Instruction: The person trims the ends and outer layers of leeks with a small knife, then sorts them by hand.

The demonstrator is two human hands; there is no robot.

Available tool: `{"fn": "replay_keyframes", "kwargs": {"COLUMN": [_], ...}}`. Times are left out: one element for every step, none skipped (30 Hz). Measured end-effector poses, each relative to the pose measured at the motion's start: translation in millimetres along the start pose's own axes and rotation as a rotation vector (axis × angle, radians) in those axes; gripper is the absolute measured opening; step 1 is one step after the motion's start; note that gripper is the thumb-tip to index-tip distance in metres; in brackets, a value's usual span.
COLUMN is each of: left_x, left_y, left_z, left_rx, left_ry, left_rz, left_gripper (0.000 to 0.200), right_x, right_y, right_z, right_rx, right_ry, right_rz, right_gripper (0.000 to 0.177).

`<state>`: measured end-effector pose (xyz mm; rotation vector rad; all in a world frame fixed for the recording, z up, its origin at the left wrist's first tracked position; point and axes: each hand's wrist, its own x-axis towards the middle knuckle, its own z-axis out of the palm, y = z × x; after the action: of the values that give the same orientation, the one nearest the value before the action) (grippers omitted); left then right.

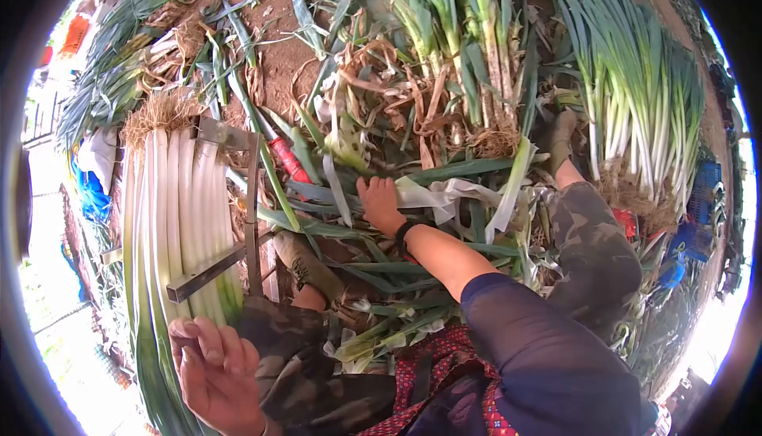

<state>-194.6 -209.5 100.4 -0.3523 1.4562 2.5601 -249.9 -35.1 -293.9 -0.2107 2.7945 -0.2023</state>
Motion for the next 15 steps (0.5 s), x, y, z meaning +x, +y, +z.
{"fn": "replay_keyframes", "kwargs": {"left_x": [-1.1,-2.5,-3.7,-4.9,-5.9,-7.0,-8.3,-9.4,-10.1,-10.3,-11.5,-12.5,-13.5,-13.9,-14.1], "left_y": [-2.7,-4.2,-4.8,-5.0,-5.1,-6.0,-7.8,-9.6,-11.7,-13.7,-14.9,-16.2,-15.8,-14.8,-13.9], "left_z": [3.5,6.3,8.3,9.8,10.8,11.3,11.9,12.8,13.4,13.7,14.1,15.0,15.8,16.5,17.1], "left_rx": [0.031,0.033,0.036,0.039,0.033,0.024,0.013,0.008,-0.002,-0.010,-0.015,-0.025,-0.033,-0.040,-0.047], "left_ry": [-0.006,-0.005,-0.004,-0.002,0.022,0.048,0.073,0.095,0.057,0.018,-0.019,-0.024,-0.054,-0.084,-0.114], "left_rz": [0.035,0.034,0.035,0.038,0.028,0.012,-0.007,-0.028,-0.041,-0.052,-0.063,-0.072,-0.076,-0.078,-0.082], "left_gripper": [0.021,0.021,0.021,0.021,0.020,0.019,0.018,0.018,0.018,0.019,0.019,0.020,0.020,0.020,0.020], "right_x": [-3.8,-10.0,-20.7,-36.0,-55.8,-83.3,-111.7,-139.2,-165.3,-190.6,-218.9,-256.6,-285.2,-304.4,-359.1], "right_y": [2.3,5.2,9.5,14.5,19.5,28.5,36.1,44.2,54.9,67.1,81.6,106.8,126.3,144.5,204.2], "right_z": [5.4,8.8,11.8,12.5,10.5,9.1,8.7,9.9,13.3,18.7,28.1,41.7,33.0,18.2,112.5], "right_rx": [0.016,0.029,0.063,0.095,0.129,0.115,0.110,0.106,0.100,0.097,0.137,0.138,0.201,0.158,0.361], "right_ry": [0.020,0.042,0.038,0.033,0.026,0.009,-0.072,-0.150,-0.272,-0.391,-0.520,-0.495,-0.578,-0.820,-0.775], "right_rz": [-0.041,-0.082,-0.108,-0.135,-0.160,-0.225,-0.240,-0.251,-0.258,-0.265,-0.218,-0.305,-0.303,-0.418,-0.530], "right_gripper": [0.064,0.051,0.045,0.039,0.033,0.028,0.028,0.028,0.030,0.033,0.036,0.036,0.031,0.024,0.031]}}
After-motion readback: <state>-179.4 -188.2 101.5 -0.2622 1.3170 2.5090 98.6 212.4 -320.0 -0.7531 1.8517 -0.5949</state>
